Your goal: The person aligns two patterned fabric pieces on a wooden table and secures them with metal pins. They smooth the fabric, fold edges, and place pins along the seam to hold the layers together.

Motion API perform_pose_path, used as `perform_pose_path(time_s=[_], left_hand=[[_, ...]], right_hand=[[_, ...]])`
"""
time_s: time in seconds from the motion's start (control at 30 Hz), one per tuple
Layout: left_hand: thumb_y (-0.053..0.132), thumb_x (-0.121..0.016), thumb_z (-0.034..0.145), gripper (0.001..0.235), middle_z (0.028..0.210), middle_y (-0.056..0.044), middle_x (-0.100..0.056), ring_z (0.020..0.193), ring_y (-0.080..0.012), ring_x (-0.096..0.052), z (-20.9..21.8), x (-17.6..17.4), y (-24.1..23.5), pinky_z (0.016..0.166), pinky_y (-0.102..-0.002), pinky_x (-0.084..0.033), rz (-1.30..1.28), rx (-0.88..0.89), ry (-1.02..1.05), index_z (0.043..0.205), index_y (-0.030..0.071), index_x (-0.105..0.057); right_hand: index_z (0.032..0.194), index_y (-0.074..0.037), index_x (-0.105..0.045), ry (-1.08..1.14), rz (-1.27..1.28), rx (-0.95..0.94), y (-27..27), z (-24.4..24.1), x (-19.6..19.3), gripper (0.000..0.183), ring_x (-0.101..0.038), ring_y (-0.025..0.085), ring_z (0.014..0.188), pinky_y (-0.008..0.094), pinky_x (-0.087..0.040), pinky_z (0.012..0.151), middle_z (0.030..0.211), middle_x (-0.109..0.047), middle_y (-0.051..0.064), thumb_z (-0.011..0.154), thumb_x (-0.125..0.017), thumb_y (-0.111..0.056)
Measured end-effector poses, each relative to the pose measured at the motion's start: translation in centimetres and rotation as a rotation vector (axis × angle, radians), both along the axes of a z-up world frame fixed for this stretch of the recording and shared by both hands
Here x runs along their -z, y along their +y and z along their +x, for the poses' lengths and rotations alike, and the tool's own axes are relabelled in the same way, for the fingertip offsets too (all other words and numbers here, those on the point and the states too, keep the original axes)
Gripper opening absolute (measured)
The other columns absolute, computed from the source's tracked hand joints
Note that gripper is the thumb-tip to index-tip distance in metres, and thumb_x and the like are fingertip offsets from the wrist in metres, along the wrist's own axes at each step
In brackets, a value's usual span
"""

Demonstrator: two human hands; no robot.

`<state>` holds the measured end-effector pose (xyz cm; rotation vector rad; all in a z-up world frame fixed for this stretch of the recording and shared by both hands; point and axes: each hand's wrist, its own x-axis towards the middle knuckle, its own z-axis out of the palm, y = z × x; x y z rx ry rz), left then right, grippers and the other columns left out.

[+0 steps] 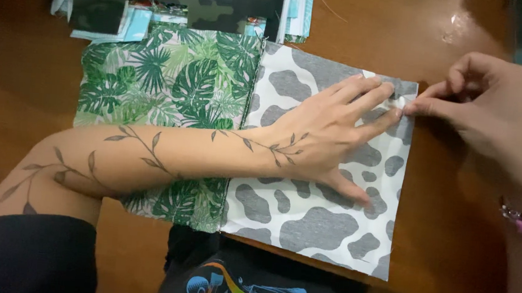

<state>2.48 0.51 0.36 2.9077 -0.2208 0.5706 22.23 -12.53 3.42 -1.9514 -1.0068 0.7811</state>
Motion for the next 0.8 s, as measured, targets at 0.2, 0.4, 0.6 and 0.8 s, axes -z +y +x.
perform_pose_path(time_s=[0.2,0.4,0.6,0.8], left_hand=[[0.102,-0.061,0.072,0.122,0.141,-0.026,-0.044,0.129,-0.0413,-0.046,-0.1,0.2,-0.1,0.113,-0.052,-0.04,0.016,0.004,0.018,0.141,0.001,-0.05],[0.099,-0.067,0.07,0.119,0.141,-0.031,-0.04,0.13,-0.0447,-0.047,-0.1,0.1,-0.1,0.113,-0.053,-0.042,-0.047,0.002,0.006,0.139,0.003,-0.05],[0.106,-0.065,0.067,0.127,0.147,-0.032,-0.034,0.135,-0.0441,-0.044,0.0,-0.1,-0.1,0.111,-0.054,-0.045,-0.038,-0.033,0.081,0.144,0.007,-0.047],[0.104,-0.07,0.064,0.128,0.148,-0.032,-0.035,0.135,-0.0439,-0.045,0.0,0.2,0.1,0.115,-0.052,-0.042,-0.068,-0.016,0.052,0.143,0.006,-0.049]], right_hand=[[0.077,-0.011,-0.029,0.029,0.002,0.038,0.4,-1.6,-1.6,0.053,-0.068,0.014,0.083,0.023,-0.053,0.078,0.086,-0.069,0.013,0.09,-0.077,0.004],[0.082,-0.012,-0.034,0.06,0.082,0.038,0.1,-1.0,0.0,0.046,-0.064,0.01,0.086,0.02,-0.052,0.082,0.091,-0.066,0.01,0.094,-0.075,0.005],[0.082,-0.012,-0.031,0.08,0.126,0.018,-0.1,-0.8,-0.3,0.048,-0.062,0.011,0.088,0.021,-0.052,0.087,0.094,-0.064,0.012,0.097,-0.072,0.007],[0.08,-0.014,-0.027,0.122,0.186,0.006,0.0,-0.3,1.4,0.054,-0.063,0.012,0.088,0.019,-0.05,0.084,0.095,-0.063,0.014,0.096,-0.073,0.008]])
